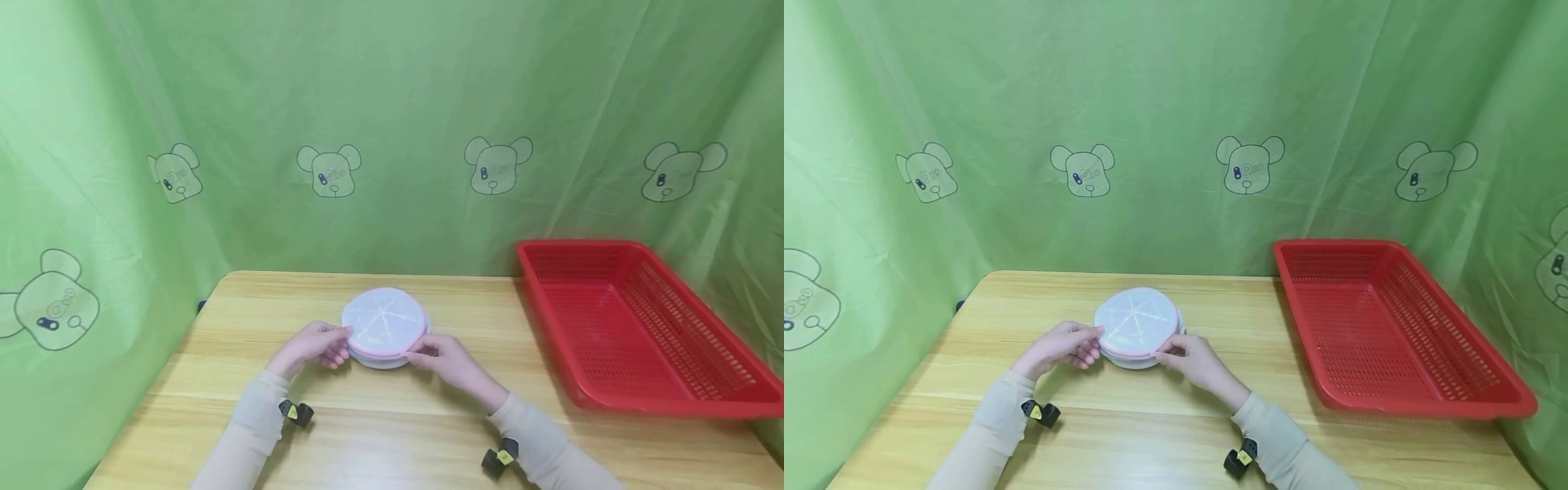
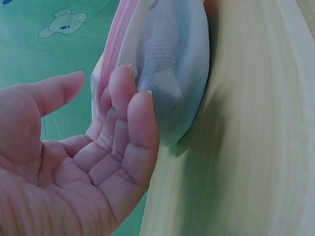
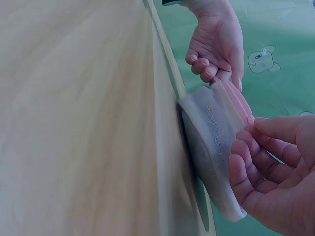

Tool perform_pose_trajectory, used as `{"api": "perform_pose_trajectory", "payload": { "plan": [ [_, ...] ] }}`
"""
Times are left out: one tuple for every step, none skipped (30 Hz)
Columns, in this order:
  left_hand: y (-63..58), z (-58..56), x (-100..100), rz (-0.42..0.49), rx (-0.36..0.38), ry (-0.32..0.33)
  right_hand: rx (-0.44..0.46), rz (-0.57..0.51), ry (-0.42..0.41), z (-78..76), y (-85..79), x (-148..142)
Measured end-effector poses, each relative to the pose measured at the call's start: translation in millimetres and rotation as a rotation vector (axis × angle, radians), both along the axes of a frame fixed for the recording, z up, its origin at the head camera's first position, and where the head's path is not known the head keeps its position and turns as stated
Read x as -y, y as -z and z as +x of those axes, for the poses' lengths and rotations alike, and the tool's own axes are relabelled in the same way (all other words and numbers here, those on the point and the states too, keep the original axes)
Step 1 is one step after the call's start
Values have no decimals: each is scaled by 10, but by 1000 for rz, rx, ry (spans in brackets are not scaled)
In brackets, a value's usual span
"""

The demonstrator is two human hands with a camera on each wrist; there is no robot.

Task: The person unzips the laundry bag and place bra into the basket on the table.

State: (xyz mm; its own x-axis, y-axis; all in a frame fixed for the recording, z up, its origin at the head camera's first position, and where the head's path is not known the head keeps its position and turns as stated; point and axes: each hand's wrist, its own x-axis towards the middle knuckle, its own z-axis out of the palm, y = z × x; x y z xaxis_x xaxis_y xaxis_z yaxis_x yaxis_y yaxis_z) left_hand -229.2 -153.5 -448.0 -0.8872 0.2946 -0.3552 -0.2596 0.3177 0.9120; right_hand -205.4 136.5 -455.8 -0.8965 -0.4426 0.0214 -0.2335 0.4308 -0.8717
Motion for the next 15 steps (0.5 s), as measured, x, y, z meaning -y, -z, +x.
{"api": "perform_pose_trajectory", "payload": {
  "plan": [
    [-4, 4, -2, -1, 1, 2, -2, 0, -1, 7, -2, 10],
    [-6, 7, -4, -2, 3, 5, -12, 1, -6, 13, -4, 17],
    [-6, 8, -7, -3, 4, 10, -16, 1, -8, 20, -8, 27],
    [-6, 10, -11, -5, 5, 16, -21, 2, -10, 29, -12, 39],
    [-6, 10, -16, -6, 9, 22, -26, 3, -12, 37, -16, 50],
    [-4, 12, -22, -8, 13, 29, -29, 4, -13, 46, -18, 61],
    [-4, 14, -29, -10, 17, 37, -35, 5, -17, 54, -18, 72],
    [-2, 16, -36, -12, 19, 46, -36, 3, -19, 62, -19, 82],
    [-3, 19, -44, -15, 21, 54, -34, 1, -19, 71, -19, 93],
    [-5, 24, -51, -16, 22, 61, -34, -2, -22, 78, -20, 103],
    [-6, 29, -58, -18, 24, 67, -33, -4, -23, 83, -21, 111],
    [-7, 34, -64, -19, 24, 73, -34, -3, -25, 86, -19, 119],
    [-6, 37, -69, -18, 23, 77, -34, -3, -25, 90, -19, 125],
    [-3, 38, -73, -17, 20, 81, -33, -5, -26, 92, -16, 128],
    [1, 39, -76, -15, 20, 82, -36, -4, -26, 92, -12, 131]
  ]
}}
